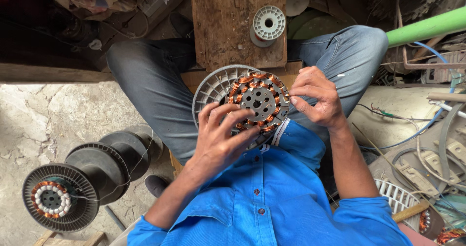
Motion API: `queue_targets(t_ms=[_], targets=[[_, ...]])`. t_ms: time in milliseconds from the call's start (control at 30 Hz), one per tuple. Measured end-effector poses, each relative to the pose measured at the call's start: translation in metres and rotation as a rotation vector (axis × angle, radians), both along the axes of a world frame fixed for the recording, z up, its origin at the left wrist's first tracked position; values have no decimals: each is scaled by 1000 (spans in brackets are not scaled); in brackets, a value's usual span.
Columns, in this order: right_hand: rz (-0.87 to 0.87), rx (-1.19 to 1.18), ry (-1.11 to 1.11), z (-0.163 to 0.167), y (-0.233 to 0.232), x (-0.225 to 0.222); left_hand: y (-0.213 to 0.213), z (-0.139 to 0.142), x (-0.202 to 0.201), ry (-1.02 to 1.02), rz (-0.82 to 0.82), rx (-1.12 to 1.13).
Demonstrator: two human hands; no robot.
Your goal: The person sits cross-legged and winds copper wire by hand into the slots of a motor stator. They pull wire from a nearby spool, insert it into the slots, and use a small wooden tool to push the wire down into place.
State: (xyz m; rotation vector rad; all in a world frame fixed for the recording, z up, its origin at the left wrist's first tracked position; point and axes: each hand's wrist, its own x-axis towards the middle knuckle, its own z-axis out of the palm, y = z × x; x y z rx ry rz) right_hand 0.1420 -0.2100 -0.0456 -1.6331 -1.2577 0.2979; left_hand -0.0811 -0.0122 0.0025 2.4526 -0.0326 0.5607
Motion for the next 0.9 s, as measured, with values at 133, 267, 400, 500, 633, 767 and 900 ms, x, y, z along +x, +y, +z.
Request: queue_targets(t_ms=[133, 267, 400, 500, 633, 767, 900], targets=[[4, -6, -6, 1, 1, 1, -3, -1, 0, 35, -41, -62], [2, 8, -1, 0, 2, 0, -1, 0, 3, 25, -56, -138], [9, 3, 19, 0, 2, -1, 1, 4, 6, 29, -47, -151], [3, 9, 19, 0, 2, -1, 6, 8, 14, 2, -31, -145], [5, -18, -35, 2, 1, -1, 13, 10, 38, -27, -82, -45], [-10, -60, -102, 4, 0, 0, 12, 7, 59, 69, -100, 18], [-37, -109, -162, 7, -1, 1, 9, 5, 64, 78, -54, 24]])
